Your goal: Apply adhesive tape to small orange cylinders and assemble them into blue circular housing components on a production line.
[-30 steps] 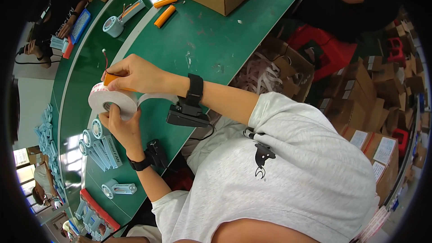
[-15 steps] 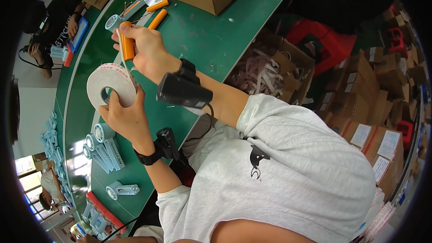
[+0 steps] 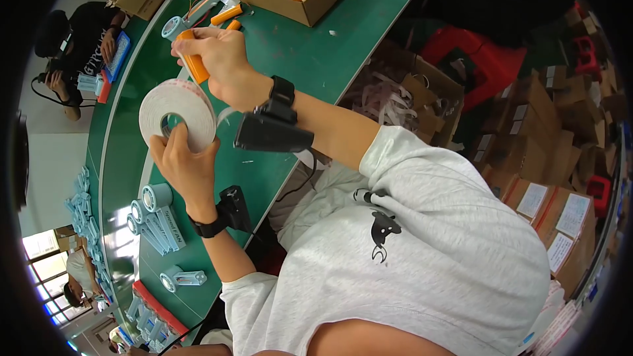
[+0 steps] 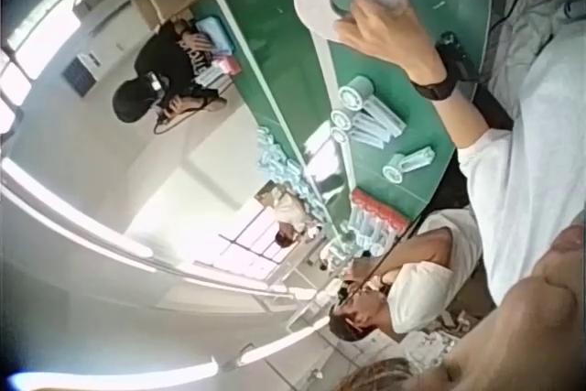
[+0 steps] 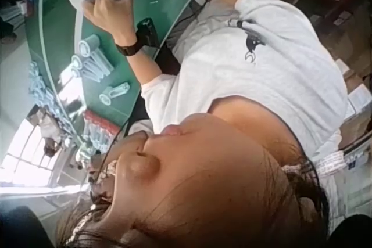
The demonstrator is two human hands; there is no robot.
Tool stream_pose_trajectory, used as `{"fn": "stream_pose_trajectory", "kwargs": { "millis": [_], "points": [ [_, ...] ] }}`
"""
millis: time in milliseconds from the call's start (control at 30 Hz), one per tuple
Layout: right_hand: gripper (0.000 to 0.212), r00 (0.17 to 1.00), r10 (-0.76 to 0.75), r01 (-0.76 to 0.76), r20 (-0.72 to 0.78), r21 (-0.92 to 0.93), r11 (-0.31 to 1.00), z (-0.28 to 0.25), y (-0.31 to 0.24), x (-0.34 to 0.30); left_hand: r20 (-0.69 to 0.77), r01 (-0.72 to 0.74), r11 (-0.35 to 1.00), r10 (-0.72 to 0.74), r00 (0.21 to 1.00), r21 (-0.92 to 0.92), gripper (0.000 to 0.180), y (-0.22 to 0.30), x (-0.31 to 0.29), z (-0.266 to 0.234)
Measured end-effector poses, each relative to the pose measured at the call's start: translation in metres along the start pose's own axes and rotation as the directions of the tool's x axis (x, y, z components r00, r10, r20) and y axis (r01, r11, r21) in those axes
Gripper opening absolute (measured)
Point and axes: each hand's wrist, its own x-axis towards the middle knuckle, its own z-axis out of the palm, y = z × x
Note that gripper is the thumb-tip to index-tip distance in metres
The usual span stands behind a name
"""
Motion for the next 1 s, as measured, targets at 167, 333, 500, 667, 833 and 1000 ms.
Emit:
{"fn": "stream_pose_trajectory", "kwargs": {
  "millis": [167,333,500,667,833,1000],
  "points": [
    [0.026,0.844,-0.505,0.346,0.183,0.532,0.772,-0.029,-0.046,0.065,0.338,0.119,0.984,-0.067,0.939,-0.136,0.035,-0.005,-0.026,0.012],
    [0.053,0.809,-0.206,-0.049,0.551,0.413,0.910,-0.029,-0.036,0.006,0.552,0.490,0.722,-0.178,0.814,-0.489,0.065,-0.048,-0.004,-0.002],
    [0.028,0.813,-0.077,-0.065,0.577,0.221,0.973,-0.035,-0.023,-0.020,0.561,-0.169,0.895,-0.103,0.821,0.412,0.069,-0.148,-0.040,-0.072],
    [0.036,0.547,0.038,0.394,0.836,-0.297,0.870,-0.028,-0.006,-0.021,0.769,0.555,0.819,-0.446,0.458,0.144,0.065,-0.136,-0.050,-0.072],
    [0.034,0.640,0.256,0.608,0.724,-0.681,0.408,-0.005,0.009,-0.037,0.521,0.317,0.880,-0.467,0.715,0.354,0.049,-0.100,-0.096,-0.059],
    [0.020,0.582,0.361,0.521,0.729,-0.675,0.522,0.015,0.020,-0.039,0.371,0.292,0.947,-0.226,0.900,-0.132,0.040,-0.076,-0.082,-0.072]
  ]
}}
